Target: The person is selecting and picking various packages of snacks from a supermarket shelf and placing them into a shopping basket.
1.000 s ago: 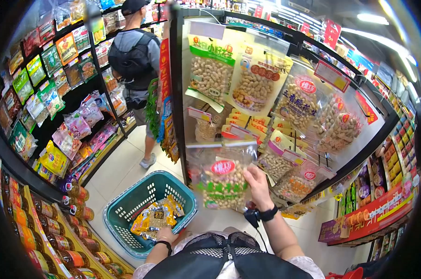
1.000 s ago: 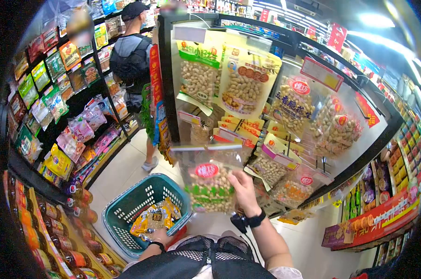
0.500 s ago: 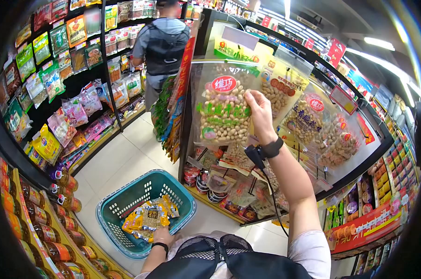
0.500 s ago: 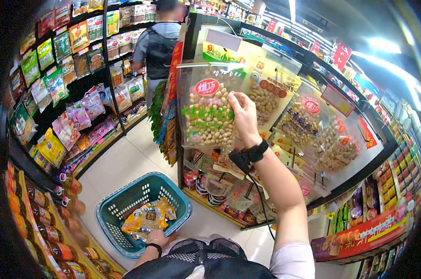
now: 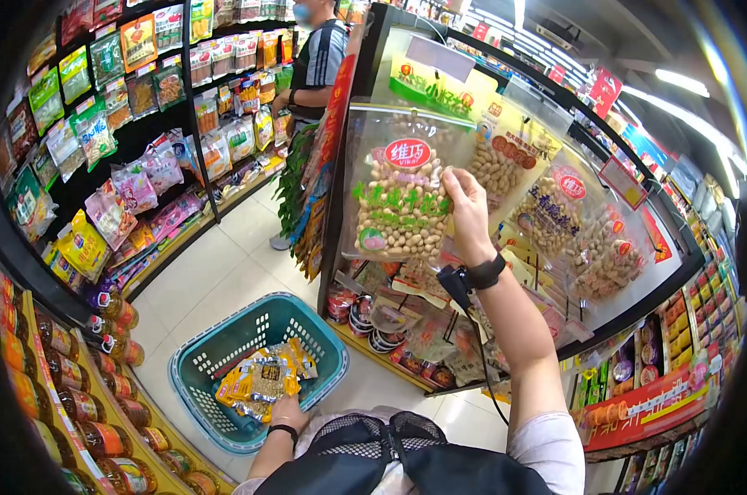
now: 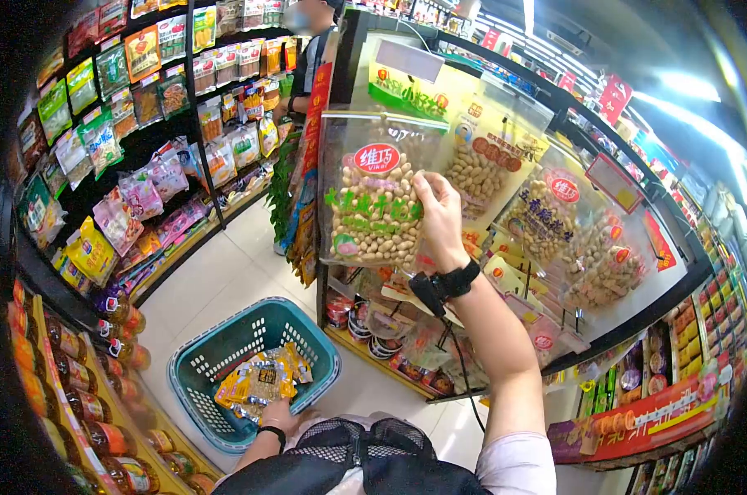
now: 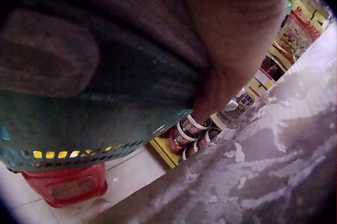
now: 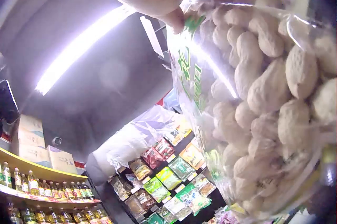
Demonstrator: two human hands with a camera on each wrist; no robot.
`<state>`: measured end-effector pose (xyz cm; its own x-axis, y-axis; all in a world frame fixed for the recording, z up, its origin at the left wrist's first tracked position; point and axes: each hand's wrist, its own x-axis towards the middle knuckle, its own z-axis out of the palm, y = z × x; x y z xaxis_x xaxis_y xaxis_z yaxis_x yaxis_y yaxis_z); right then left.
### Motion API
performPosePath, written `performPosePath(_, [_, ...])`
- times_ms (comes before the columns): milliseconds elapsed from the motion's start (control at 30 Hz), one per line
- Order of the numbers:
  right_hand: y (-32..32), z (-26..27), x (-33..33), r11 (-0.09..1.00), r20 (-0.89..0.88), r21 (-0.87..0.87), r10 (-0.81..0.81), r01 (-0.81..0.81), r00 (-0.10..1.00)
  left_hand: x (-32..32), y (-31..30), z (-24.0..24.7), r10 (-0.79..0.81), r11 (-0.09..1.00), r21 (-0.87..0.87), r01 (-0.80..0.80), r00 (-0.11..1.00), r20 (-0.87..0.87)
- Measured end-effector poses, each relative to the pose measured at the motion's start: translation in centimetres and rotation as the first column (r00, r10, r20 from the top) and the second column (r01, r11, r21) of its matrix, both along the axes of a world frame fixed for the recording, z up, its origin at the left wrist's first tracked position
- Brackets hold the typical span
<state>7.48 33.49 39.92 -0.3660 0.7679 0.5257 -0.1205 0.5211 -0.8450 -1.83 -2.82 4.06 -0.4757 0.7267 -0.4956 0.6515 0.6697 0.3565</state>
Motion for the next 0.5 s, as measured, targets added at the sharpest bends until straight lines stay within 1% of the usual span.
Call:
performPosePath(67, [-0.7,-2.4,1.5,0.997,-0.022,-0.066,0.046,-0.047,0.999,0.0,0.3,0.6,-0.001,1.000,0.027,0.001,1.000,0.002])
performPosePath(100, [-1.5,-3.9,2.3,0.994,-0.045,-0.064,0.086,-0.088,0.995,-0.1,0.5,0.4,-0.027,0.999,0.031,0.027,1.000,-0.016])
performPosePath(133, [-2.0,-5.9,2.5,0.985,-0.092,-0.130,0.105,-0.116,0.990,-0.1,0.6,-0.2,0.001,0.998,0.069,0.001,1.000,-0.029])
performPosePath(167, [-2.1,-7.3,3.7,0.993,0.046,-0.083,0.089,-0.085,0.995,-0.2,1.2,-0.7,0.017,0.997,0.075,-0.015,1.000,-0.021])
performPosePath(200, [-2.3,-10.1,4.9,0.991,0.119,-0.109,0.094,-0.081,0.988,-0.3,1.8,-1.2,0.032,0.996,0.081,-0.031,0.999,-0.012])
performPosePath(233, [-3.3,-12.3,5.7,0.979,0.093,-0.174,0.119,-0.102,0.989,-0.2,1.6,-2.1,0.012,0.995,0.102,-0.006,0.998,-0.059])
performPosePath(267, [-4.4,-13.9,6.7,0.974,0.173,-0.215,0.107,-0.069,0.979,-0.3,1.4,-3.3,0.004,0.991,0.132,0.010,0.994,-0.108])
performPosePath(300, [-5.1,-15.2,7.9,0.967,0.221,-0.240,0.136,-0.081,0.966,-0.7,1.4,-4.6,-0.007,0.990,0.136,0.022,0.994,-0.108])
performPosePath(333, [-5.5,-17.1,9.2,0.961,0.265,-0.272,0.122,-0.048,0.956,-0.8,2.0,-4.2,-0.010,0.997,0.073,0.016,0.997,-0.083])
performPosePath(367, [-6.4,-18.6,10.1,0.956,0.215,-0.289,0.119,-0.053,0.969,-0.6,2.0,-4.2,-0.008,0.998,0.068,0.015,0.996,-0.091])
performPosePath(400, [-7.1,-20.0,11.5,0.960,0.306,-0.280,0.061,0.028,0.950,-0.5,2.0,-4.4,-0.007,0.998,0.062,0.013,0.995,-0.099])
performPosePath(467, [-7.7,-22.3,14.1,0.967,0.408,-0.226,-0.016,0.118,0.913,-0.2,3.2,-2.8,-0.001,1.000,0.008,0.002,0.997,-0.080])
performPosePath(500, [-8.1,-23.4,15.7,0.959,0.409,-0.249,-0.023,0.137,0.912,-0.2,3.5,-2.4,-0.011,1.000,0.015,0.012,0.998,-0.057])
